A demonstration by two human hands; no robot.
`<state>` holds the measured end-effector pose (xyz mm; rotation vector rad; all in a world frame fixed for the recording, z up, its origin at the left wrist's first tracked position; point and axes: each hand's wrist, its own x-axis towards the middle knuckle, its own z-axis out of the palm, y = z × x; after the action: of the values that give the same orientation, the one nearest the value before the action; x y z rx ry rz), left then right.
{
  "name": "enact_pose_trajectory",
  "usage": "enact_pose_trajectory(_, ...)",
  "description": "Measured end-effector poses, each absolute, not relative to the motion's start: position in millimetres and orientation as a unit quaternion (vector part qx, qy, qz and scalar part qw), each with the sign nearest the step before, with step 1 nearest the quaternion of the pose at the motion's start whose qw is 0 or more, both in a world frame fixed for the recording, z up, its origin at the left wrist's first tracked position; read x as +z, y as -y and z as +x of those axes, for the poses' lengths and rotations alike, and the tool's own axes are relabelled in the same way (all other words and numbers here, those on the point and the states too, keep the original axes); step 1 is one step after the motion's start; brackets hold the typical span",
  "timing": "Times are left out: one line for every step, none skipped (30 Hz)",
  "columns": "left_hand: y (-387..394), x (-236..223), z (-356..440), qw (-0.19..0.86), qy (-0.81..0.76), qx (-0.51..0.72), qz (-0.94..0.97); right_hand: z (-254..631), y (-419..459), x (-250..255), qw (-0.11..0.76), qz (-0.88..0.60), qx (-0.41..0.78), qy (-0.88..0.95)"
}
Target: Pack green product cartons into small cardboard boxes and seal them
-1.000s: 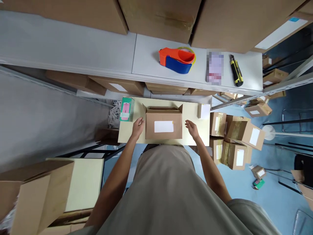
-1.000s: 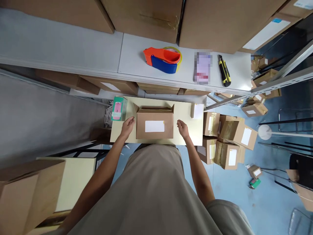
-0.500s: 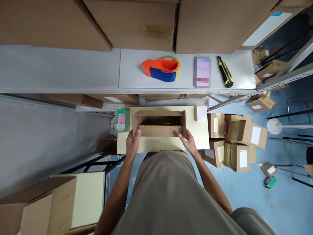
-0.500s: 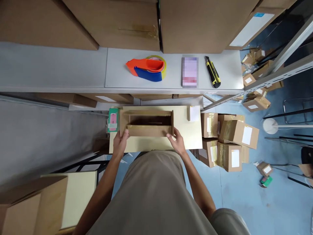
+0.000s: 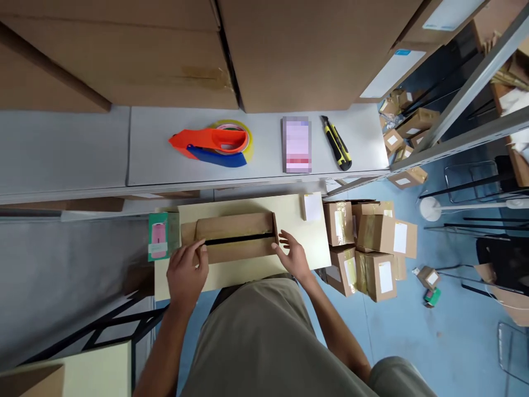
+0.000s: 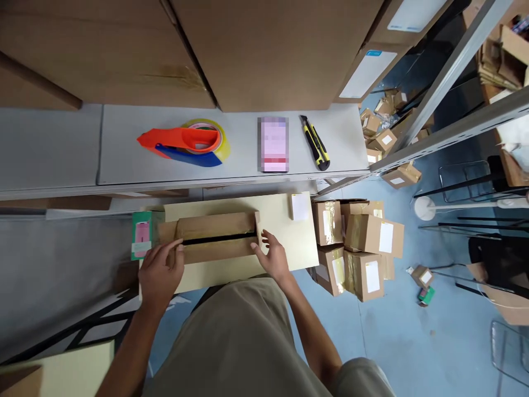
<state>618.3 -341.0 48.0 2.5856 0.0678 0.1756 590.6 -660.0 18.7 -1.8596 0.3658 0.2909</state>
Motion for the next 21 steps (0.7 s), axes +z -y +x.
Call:
enact_pose_trajectory(345.7, 47.9, 623.8, 0.269, 0.0, 0.042, 0.962, 594.3, 660.9, 20.1, 0.572, -0.797, 0.126, -0.149)
enact_pose_trajectory(350.3, 46.3, 628.3, 0.264, 0.017, 0.019, 0.964, 597.9, 661.7, 21.2, 0.568, -0.8, 0.13, -0.144)
enact_pose_trajectory(354.5, 43.7, 631.7, 0.258, 0.027, -0.002, 0.966, 601.4, 662.6, 22.2, 0.564, -0.803, 0.134, -0.139)
enact_pose_trajectory(358.3, 40.8, 634.0, 0.251, 0.032, -0.021, 0.967, 604.8, 663.4, 23.1, 0.559, -0.806, 0.138, -0.137)
enact_pose_trajectory(361.5, 38.1, 635.2, 0.245, 0.03, -0.037, 0.968, 608.1, 664.4, 24.1, 0.553, -0.81, 0.143, -0.134)
enact_pose_trajectory(364.0, 36.0, 635.7, 0.24, 0.023, -0.047, 0.969, 611.2, 665.4, 25.3, 0.547, -0.813, 0.148, -0.132)
enact_pose_trajectory(365.9, 34.6, 635.4, 0.238, 0.014, -0.053, 0.97, 614.3, 666.4, 26.4, 0.543, -0.815, 0.154, -0.13)
enact_pose_trajectory(367.0, 34.0, 634.8, 0.241, 0.005, -0.055, 0.969, 617.4, 667.5, 27.6, 0.54, -0.817, 0.16, -0.127)
enact_pose_trajectory(367.4, 34.1, 633.8, 0.247, -0.004, -0.051, 0.968, 620.3, 668.5, 28.5, 0.539, -0.817, 0.166, -0.125)
enact_pose_trajectory(367.2, 34.8, 632.6, 0.257, -0.012, -0.046, 0.965, 623.1, 669.5, 29.0, 0.538, -0.816, 0.172, -0.123)
enact_pose_trajectory(366.6, 35.9, 631.2, 0.268, -0.018, -0.04, 0.963, 625.7, 670.3, 29.1, 0.538, -0.815, 0.178, -0.121)
enact_pose_trajectory(365.8, 37.4, 629.6, 0.276, -0.021, -0.034, 0.96, 628.2, 671.0, 28.7, 0.538, -0.814, 0.184, -0.119)
enact_pose_trajectory(365.1, 39.3, 627.8, 0.281, -0.024, -0.03, 0.959, 630.3, 671.5, 27.9, 0.537, -0.814, 0.189, -0.116)
enact_pose_trajectory(364.8, 41.5, 625.7, 0.281, -0.028, -0.029, 0.959, 632.2, 671.9, 26.8, 0.536, -0.814, 0.195, -0.113)
enact_pose_trajectory(365.0, 44.1, 623.4, 0.276, -0.034, -0.029, 0.96, 633.8, 672.2, 25.5, 0.535, -0.814, 0.199, -0.109)
enact_pose_trajectory(365.9, 47.2, 620.8, 0.27, -0.041, -0.03, 0.961, 635.1, 672.3, 24.2, 0.534, -0.814, 0.202, -0.105)
enact_pose_trajectory(367.4, 50.7, 618.0, 0.263, -0.052, -0.029, 0.963, 636.0, 672.4, 23.0, 0.534, -0.814, 0.204, -0.1)
enact_pose_trajectory(369.4, 54.6, 615.1, 0.256, -0.064, -0.026, 0.964, 636.7, 672.4, 22.0, 0.534, -0.814, 0.207, -0.095)
enact_pose_trajectory(371.7, 58.7, 612.0, 0.251, -0.074, -0.023, 0.965, 637.1, 672.4, 21.2, 0.534, -0.814, 0.209, -0.091)
enact_pose_trajectory(374.0, 62.8, 608.7, 0.246, -0.082, -0.017, 0.966, 637.3, 672.4, 20.7, 0.532, -0.815, 0.211, -0.087)
enact_pose_trajectory(376.1, 66.7, 605.3, 0.241, -0.087, -0.01, 0.967, 637.3, 672.5, 20.3, 0.53, -0.816, 0.214, -0.085)
